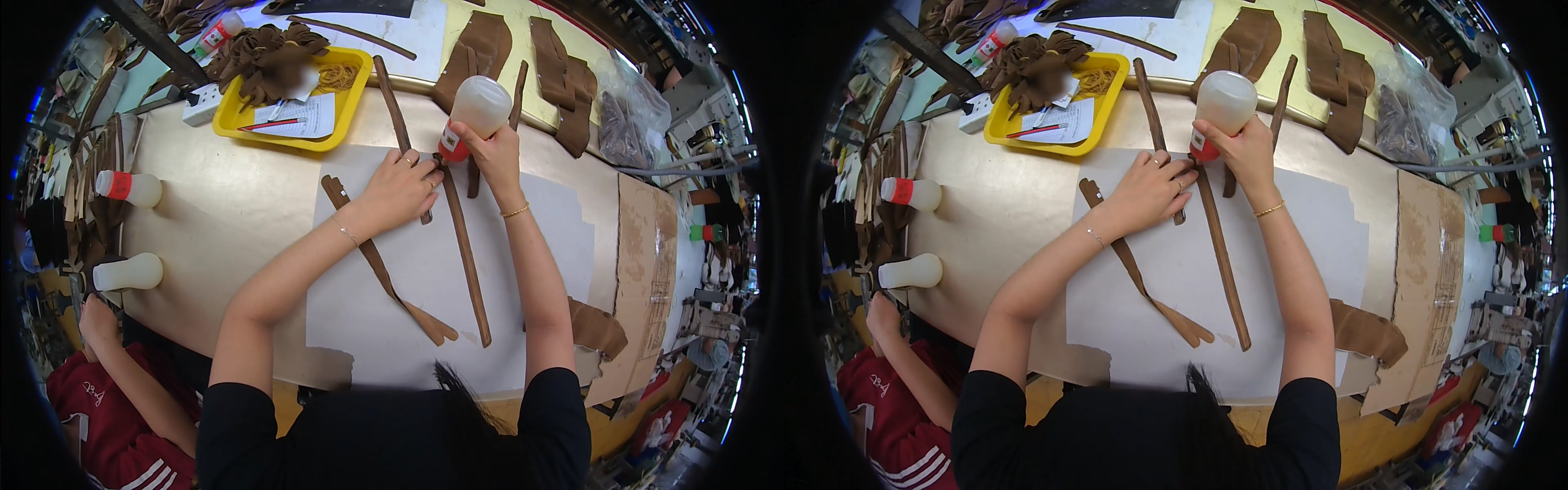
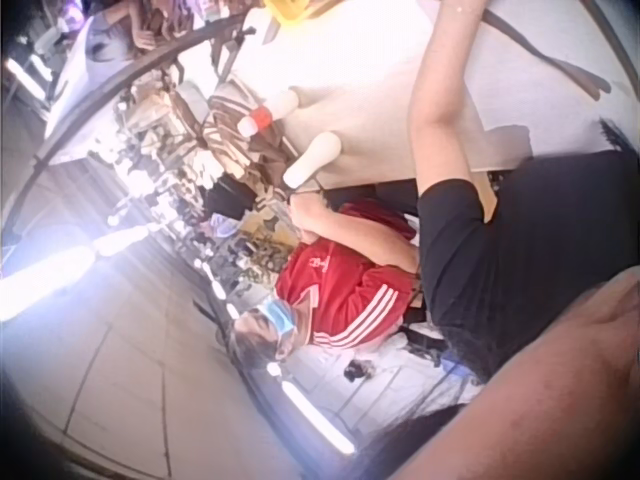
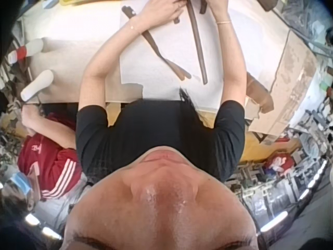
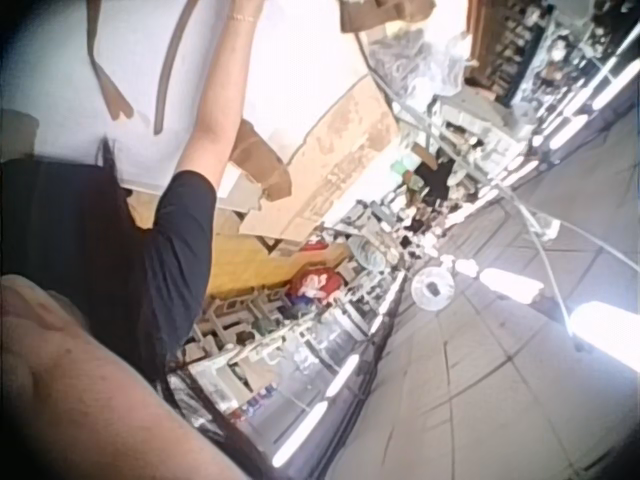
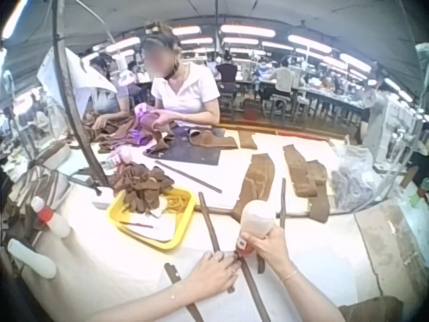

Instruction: The person applies glue from a squeeze bottle to brown leather straps and larger leather pieces on a worktable. They repeatedly pick up straps, apply glue along their length, and place them back down, while also gluing edges of larger leather components.

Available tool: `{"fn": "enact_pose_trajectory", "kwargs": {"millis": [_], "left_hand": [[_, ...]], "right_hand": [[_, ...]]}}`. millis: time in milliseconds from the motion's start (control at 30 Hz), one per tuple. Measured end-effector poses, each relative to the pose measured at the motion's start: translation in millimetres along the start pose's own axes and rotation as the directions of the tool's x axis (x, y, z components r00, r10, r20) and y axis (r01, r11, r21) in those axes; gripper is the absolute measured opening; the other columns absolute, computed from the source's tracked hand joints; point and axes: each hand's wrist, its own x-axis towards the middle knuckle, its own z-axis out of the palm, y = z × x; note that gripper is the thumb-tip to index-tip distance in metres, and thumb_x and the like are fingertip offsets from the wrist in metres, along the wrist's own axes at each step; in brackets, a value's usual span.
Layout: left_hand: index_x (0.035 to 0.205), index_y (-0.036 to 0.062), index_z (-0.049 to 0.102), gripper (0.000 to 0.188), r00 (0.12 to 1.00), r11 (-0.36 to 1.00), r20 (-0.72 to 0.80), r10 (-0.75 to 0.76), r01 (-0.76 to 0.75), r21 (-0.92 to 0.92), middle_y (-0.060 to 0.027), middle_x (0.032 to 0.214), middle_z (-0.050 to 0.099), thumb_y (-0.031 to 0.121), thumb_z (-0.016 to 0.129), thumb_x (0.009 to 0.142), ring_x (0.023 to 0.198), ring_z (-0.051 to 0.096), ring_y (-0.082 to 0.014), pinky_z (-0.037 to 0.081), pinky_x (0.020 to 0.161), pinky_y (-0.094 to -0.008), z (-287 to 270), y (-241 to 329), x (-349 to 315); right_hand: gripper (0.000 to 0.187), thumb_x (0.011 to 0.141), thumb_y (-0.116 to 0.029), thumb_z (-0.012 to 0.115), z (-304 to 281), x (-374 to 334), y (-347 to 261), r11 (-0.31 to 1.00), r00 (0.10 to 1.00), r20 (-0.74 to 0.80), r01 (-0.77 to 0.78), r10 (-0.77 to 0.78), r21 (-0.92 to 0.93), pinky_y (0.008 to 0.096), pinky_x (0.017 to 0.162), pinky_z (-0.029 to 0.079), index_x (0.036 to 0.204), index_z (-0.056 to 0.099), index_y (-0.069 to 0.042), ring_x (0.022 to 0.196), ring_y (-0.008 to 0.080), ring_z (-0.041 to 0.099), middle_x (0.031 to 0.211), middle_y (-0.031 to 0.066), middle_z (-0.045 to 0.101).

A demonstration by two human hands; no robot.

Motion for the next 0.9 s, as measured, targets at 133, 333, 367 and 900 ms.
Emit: {"fn": "enact_pose_trajectory", "kwargs": {"millis": [133,333,367,900], "left_hand": [[0.111,0.0107,0.066,0.032,1.0,1.0,-0.004,0.004,-0.004,0.009,0.0007,0.111,0.059,0.027,0.063,0.084,0.096,0.049,-0.0184,0.037,0.082,-0.0335,0.4,-0.4,0.0],[0.111,0.0106,0.066,0.032,1.0,1.0,0.0,-0.001,0.001,0.03,0.0012,0.112,0.059,0.026,0.063,0.083,0.097,0.05,-0.0178,0.037,0.082,-0.0338,-0.2,1.0,1.1],[0.111,0.0106,0.066,0.032,1.0,0.999,0.004,-0.006,0.006,0.035,0.0012,0.112,0.06,0.026,0.063,0.083,0.097,0.05,-0.0178,0.037,0.082,-0.0339,-0.6,1.3,1.3],[0.108,0.0099,0.066,0.028,1.0,0.999,0.03,0.0,-0.002,0.051,0.0006,0.111,0.06,0.023,0.062,0.083,0.098,0.051,-0.0184,0.037,0.082,-0.0344,-3.2,4.9,4.8]], "right_hand": [[0.056,0.073,-0.045,0.078,-3.5,-6.0,-2.3,1.0,1.0,-0.001,-0.009,0.009,-0.026,0.0308,0.072,0.053,0.1,0.064,0.003,0.081,0.02,0.068,0.09,0.013,0.071],[0.057,0.072,-0.046,0.079,-9.0,-17.2,-0.2,0.999,0.999,-0.011,-0.031,0.03,-0.031,0.0306,0.071,0.053,0.099,0.065,0.003,0.079,0.0197,0.068,0.088,0.0128,0.071],[0.057,0.072,-0.046,0.079,-10.4,-19.7,-0.9,0.999,0.999,-0.002,-0.033,0.033,-0.027,0.0304,0.07,0.053,0.098,0.065,0.003,0.079,0.0195,0.068,0.087,0.0128,0.071],[0.053,0.07,-0.043,0.081,-30.3,-68.8,-0.4,0.999,0.998,0.04,-0.04,0.041,-0.029,0.0298,0.068,0.053,0.094,0.067,0.003,0.075,0.0181,0.068,0.083,0.0117,0.071]]}}
